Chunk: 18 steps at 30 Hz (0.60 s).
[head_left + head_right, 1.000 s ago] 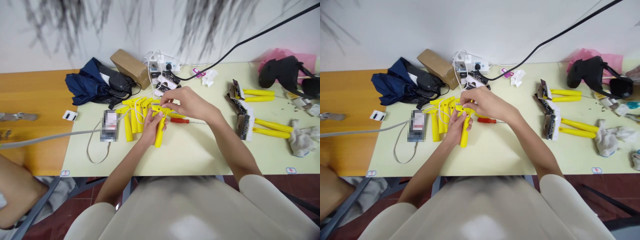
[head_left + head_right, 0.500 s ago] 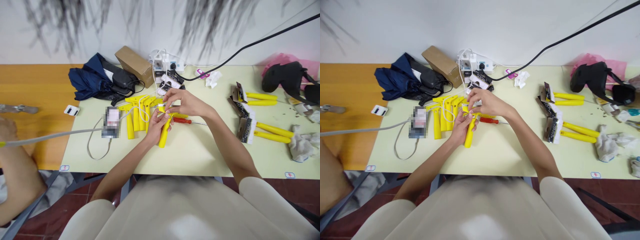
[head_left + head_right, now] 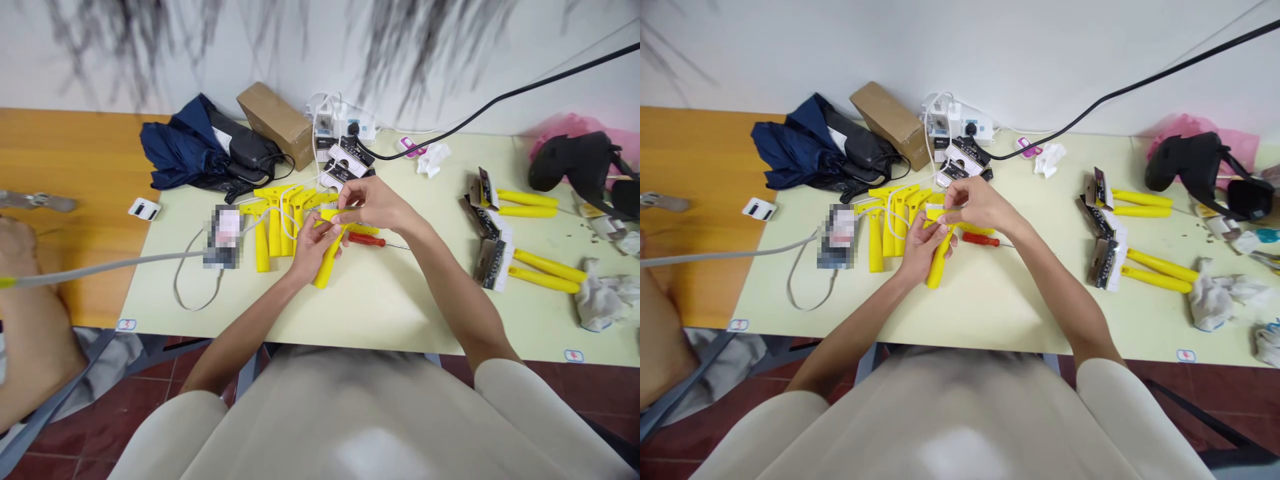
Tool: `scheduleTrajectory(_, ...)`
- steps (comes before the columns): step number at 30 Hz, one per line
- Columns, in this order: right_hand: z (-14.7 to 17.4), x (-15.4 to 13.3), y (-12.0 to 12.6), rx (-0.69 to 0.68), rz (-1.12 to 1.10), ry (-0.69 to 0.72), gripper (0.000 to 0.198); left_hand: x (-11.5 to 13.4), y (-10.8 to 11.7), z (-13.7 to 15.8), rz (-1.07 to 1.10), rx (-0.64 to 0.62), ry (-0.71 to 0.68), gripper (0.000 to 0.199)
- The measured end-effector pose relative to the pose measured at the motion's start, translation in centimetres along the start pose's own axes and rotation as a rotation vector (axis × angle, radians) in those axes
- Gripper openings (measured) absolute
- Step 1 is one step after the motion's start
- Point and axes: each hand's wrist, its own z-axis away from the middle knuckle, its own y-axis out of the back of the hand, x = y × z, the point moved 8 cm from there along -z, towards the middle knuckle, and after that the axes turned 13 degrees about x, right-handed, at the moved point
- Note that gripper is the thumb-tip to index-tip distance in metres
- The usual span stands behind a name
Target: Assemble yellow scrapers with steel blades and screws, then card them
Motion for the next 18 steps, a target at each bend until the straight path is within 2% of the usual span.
scheduleTrajectory(3, 0.0, 0.7, -0.3, 0.021, -0.066, -0.059, 0.045, 0.1, 0.1, 0.0, 0.017, 0.001, 0.013, 0.058)
scheduleTrajectory(8, -0.3, -0.4, 0.3, 0.025, -0.098, 0.039, 0.052, 0.6, -0.2, 0.0, 0.070, 0.008, 0.034, 0.054)
scheduleTrajectory(11, -0.9, -0.3, 1.9, 0.113, -0.117, 0.109, 0.044, 1.4, -0.2, 0.0, 0.135, 0.053, 0.046, 0.054)
scheduleTrajectory(13, -1.2, 0.2, 3.0, 0.224, 0.006, 0.186, 0.028, 2.4, 0.2, -0.2, 0.165, 0.097, 0.030, 0.054)
scheduleTrajectory(14, -1.2, 0.5, 2.8, 0.234, 0.108, 0.221, 0.019, 3.0, 0.5, -0.4, 0.171, 0.122, 0.011, 0.053)
scheduleTrajectory(16, -1.0, 1.4, 0.8, 0.116, 0.331, 0.266, 0.007, 4.5, 1.6, -0.9, 0.179, 0.179, -0.045, 0.049)
scheduleTrajectory(18, -0.2, 2.3, -2.4, -0.090, 0.512, 0.295, 0.012, 6.1, 2.8, -1.4, 0.206, 0.232, -0.119, 0.044)
